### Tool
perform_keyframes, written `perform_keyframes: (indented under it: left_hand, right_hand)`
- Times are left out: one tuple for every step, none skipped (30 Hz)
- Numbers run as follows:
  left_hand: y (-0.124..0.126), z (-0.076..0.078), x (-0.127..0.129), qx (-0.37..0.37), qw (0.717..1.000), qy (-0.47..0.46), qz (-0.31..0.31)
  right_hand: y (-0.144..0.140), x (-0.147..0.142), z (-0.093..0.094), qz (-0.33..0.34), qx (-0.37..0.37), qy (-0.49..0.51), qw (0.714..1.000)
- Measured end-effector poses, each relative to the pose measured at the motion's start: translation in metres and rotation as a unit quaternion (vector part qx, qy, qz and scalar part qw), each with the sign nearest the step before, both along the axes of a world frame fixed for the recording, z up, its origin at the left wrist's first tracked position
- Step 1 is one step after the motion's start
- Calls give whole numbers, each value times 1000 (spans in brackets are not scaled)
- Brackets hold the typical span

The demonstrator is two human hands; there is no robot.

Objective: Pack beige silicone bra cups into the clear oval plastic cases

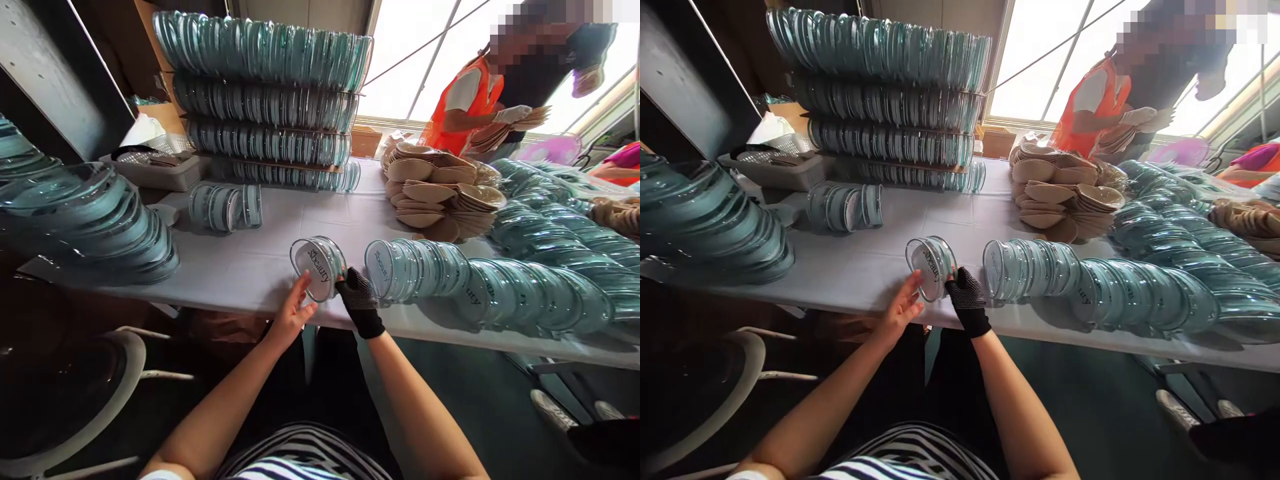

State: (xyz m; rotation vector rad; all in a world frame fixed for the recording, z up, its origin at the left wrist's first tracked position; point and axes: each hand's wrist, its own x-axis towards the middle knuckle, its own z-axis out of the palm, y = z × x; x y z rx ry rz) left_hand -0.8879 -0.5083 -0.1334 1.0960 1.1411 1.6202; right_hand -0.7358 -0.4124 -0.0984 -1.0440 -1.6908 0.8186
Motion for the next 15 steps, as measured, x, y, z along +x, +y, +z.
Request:
perform_keyframes:
  left_hand:
    - [-2, 3, 0, 0, 999, -22, 32]
    - [-3, 7, -1, -3, 997, -56, 54]
    - [-5, 12, -3, -10, 994, -96, 55]
    - [-6, 17, -5, -19, 990, -135, 29]
    - [-8, 22, -7, -26, 985, -169, -11]
    - [-10, 27, -9, -28, 979, -194, -48]
    - [-12, 31, -10, -25, 976, -207, -69]
    - [-14, 32, -10, -20, 975, -208, -71]
    - [-16, 33, -9, -16, 978, -199, -57]
    - [-18, 31, -7, -12, 983, -178, -40]
    - [-21, 29, -6, -7, 989, -147, -25]
    - [-23, 25, -4, -1, 994, -111, -15]
    - [-26, 21, -3, 4, 997, -77, -13]
    - [-29, 18, -3, 8, 999, -48, -16]
    - [-32, 17, -3, 9, 999, -29, -22]
  right_hand:
    - [-4, 5, 5, -11, -12, 23, 1000]
    - [-8, 10, 10, -6, -30, 53, 998]
    - [-14, 15, 16, 13, -49, 82, 995]
    - [-19, 20, 22, 40, -65, 104, 992]
    - [-25, 24, 27, 70, -75, 114, 988]
    - [-29, 27, 30, 95, -79, 110, 986]
    - [-32, 29, 33, 106, -77, 97, 987]
    - [-33, 30, 34, 99, -72, 80, 989]
    - [-34, 31, 34, 76, -65, 62, 993]
    - [-34, 31, 33, 42, -57, 48, 996]
    - [-33, 31, 32, 7, -49, 43, 998]
    - [-33, 31, 30, -22, -44, 55, 997]
    - [-34, 31, 30, -37, -49, 81, 995]
    - [-35, 31, 30, -34, -64, 115, 991]
    - [-38, 31, 31, -19, -79, 143, 986]
